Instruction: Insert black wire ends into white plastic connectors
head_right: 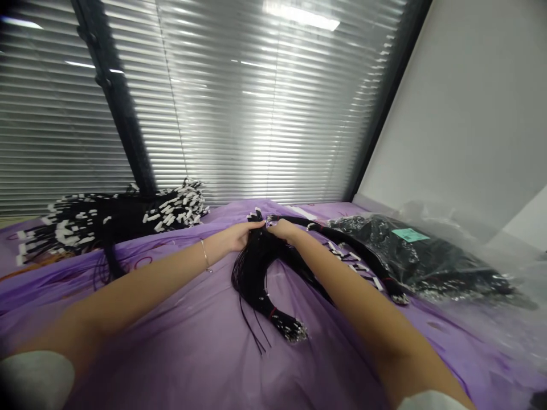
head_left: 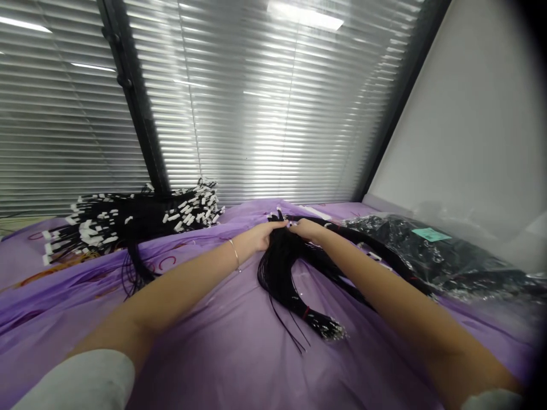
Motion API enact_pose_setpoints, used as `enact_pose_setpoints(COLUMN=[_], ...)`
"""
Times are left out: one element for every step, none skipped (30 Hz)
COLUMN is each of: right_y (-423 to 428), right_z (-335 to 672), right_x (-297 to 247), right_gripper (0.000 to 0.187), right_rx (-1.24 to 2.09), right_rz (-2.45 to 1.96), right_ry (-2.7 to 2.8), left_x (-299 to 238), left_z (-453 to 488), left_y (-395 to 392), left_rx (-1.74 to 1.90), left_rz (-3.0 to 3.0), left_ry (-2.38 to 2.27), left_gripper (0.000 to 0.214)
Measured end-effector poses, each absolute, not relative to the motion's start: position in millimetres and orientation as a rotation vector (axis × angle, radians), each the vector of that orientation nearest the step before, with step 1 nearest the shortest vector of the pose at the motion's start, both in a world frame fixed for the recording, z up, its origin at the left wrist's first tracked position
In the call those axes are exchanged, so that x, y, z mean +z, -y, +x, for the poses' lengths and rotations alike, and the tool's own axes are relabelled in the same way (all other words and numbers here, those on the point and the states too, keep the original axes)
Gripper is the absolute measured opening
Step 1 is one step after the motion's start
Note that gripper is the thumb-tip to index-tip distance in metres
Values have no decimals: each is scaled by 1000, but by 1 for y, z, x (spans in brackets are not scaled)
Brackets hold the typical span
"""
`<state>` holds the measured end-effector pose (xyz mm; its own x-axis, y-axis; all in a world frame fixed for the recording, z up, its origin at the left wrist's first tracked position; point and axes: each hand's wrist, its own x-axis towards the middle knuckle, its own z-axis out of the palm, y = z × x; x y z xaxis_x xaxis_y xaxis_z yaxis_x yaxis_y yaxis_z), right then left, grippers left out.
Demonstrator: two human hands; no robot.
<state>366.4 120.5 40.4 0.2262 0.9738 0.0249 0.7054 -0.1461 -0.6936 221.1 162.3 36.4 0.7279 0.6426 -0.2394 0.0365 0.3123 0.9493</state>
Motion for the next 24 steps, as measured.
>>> enact_pose_setpoints(right_y=[-117,-113,-108,-103,-96,-88,-79,-70,-61,-51,-42,-34,-27,-22,-19,-16,-15,-15,-14,-13,-11,-8,-4,-1], right_z=[367,368,369,369,369,368,367,365,363,360,358,354,351,348,345,341,338,334,330,327,324,323,324,326], right_x=[42,43,45,46,48,51,53,57,61,66,72,77,83,89,95,101,107,114,122,131,141,151,161,170], right_gripper=[25,25,26,26,25,23,22,21,22,23,24,26,27,28,29,29,29,29,29,28,28,29,32,35], right_rx=[616,625,617,591,552,505,455,403,349,290,222,148,74,8,-47,-97,-139,-173,-201,-215,-199,-157,-79,35], right_rz=[-1886,-1851,-1816,-1777,-1731,-1681,-1626,-1571,-1520,-1473,-1434,-1401,-1373,-1347,-1320,-1291,-1259,-1227,-1198,-1174,-1156,-1142,-1127,-1113], right_ry=[1547,1547,1540,1531,1525,1524,1531,1544,1561,1576,1583,1583,1577,1577,1591,1618,1656,1696,1733,1778,1833,1905,2002,2086], left_x=[37,38,39,40,41,43,45,48,52,56,61,65,69,73,76,79,81,83,86,88,92,96,102,109], left_z=[223,224,225,226,226,225,224,222,220,218,216,214,213,212,211,211,211,211,211,210,209,206,203,197], left_y=[-161,-160,-157,-154,-150,-146,-141,-136,-130,-123,-116,-109,-102,-94,-88,-82,-77,-73,-70,-68,-66,-65,-65,-65], left_rx=[456,472,488,502,514,522,528,536,550,572,603,641,678,713,742,766,793,827,867,909,954,999,1043,1091], left_rz=[1196,1191,1187,1185,1186,1192,1205,1224,1251,1281,1311,1337,1356,1368,1374,1375,1374,1372,1367,1359,1348,1334,1316,1296], left_ry=[-663,-644,-616,-581,-543,-505,-468,-434,-399,-362,-322,-279,-239,-202,-170,-145,-123,-104,-88,-76,-69,-70,-78,-87], left_gripper=[23,23,22,21,19,18,17,17,19,25,33,40,44,46,45,43,42,40,38,36,34,31,28,23])
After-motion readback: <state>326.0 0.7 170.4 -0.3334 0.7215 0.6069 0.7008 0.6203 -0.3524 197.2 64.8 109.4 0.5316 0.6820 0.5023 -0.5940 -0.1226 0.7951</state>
